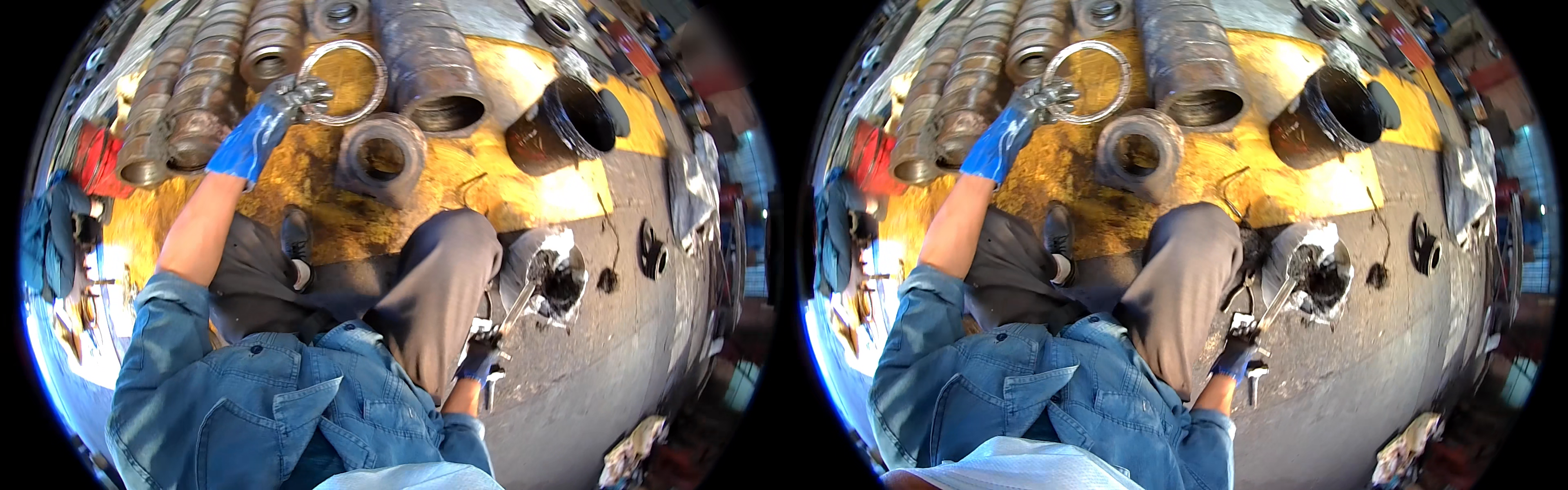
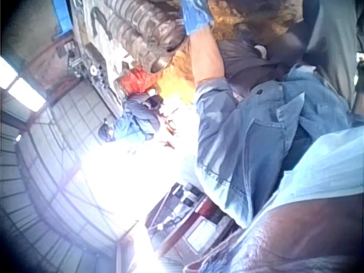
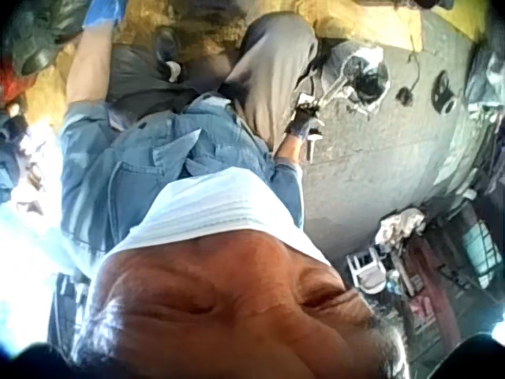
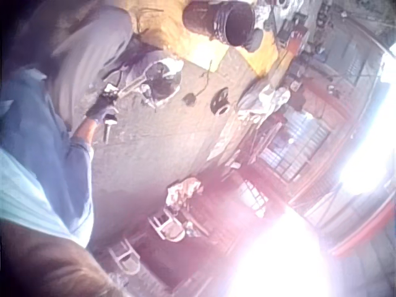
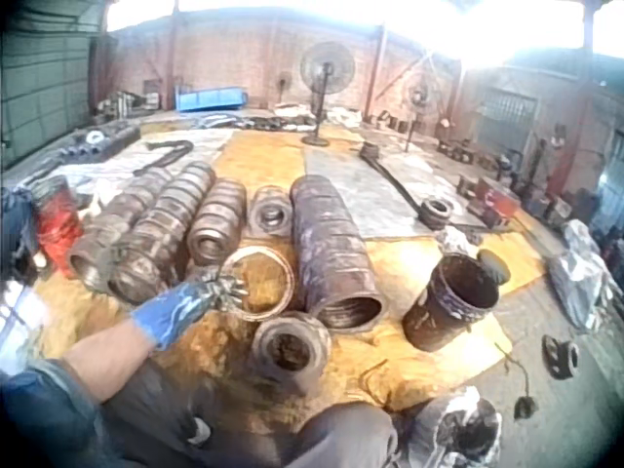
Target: The person sits on the floor and cleans the inside of a metal ring using a wire brush and a scraper. They repeatedly dip the brush into a bucket of dark liquid and scrub the interior surface, then use a scraper to remove residue.
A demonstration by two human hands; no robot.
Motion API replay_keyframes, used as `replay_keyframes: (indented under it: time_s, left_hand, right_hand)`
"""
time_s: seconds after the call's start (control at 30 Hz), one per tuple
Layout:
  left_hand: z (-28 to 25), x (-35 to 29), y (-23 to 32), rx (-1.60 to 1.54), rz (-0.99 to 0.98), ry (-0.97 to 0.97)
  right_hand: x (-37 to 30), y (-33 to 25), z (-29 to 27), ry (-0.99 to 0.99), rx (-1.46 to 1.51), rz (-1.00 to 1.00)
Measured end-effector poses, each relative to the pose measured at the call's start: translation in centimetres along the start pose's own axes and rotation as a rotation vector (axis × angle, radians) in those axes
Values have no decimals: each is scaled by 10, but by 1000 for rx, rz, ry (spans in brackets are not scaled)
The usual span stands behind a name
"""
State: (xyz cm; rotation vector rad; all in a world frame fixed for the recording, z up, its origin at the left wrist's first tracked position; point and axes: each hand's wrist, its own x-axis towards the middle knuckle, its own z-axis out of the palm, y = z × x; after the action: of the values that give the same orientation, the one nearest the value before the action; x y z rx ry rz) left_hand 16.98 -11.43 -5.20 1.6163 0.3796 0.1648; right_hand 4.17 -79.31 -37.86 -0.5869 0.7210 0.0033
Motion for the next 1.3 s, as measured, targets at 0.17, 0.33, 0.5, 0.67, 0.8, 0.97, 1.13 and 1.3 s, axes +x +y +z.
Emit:
replay_keyframes:
  time_s: [0.17, 0.33, 0.5, 0.67, 0.8, 0.97, 1.13, 1.3]
  left_hand:
    - [30, -3, 17, -164, -71, -17]
    - [37, 7, 18, -357, -69, -94]
    - [59, 13, 23, -413, -36, -120]
    - [42, 12, 17, -482, 9, -113]
    - [46, 19, 16, -510, 8, -147]
    - [51, 15, 23, -356, 44, -86]
    - [60, 5, 36, -184, 126, -69]
    - [79, 6, 33, -280, 163, -75]
  right_hand:
    - [-84, 12, -22, 202, -65, -94]
    - [-54, 7, -29, 80, 22, -36]
    - [-2, -69, 73, -667, -189, -91]
    - [-90, -93, 355, -500, -180, -164]
    - [-100, -95, 457, -1003, -251, 201]
    - [-135, -34, 534, -875, -685, 409]
    - [-141, 17, 563, -703, -862, 424]
    - [-129, 21, 566, -700, -644, 450]
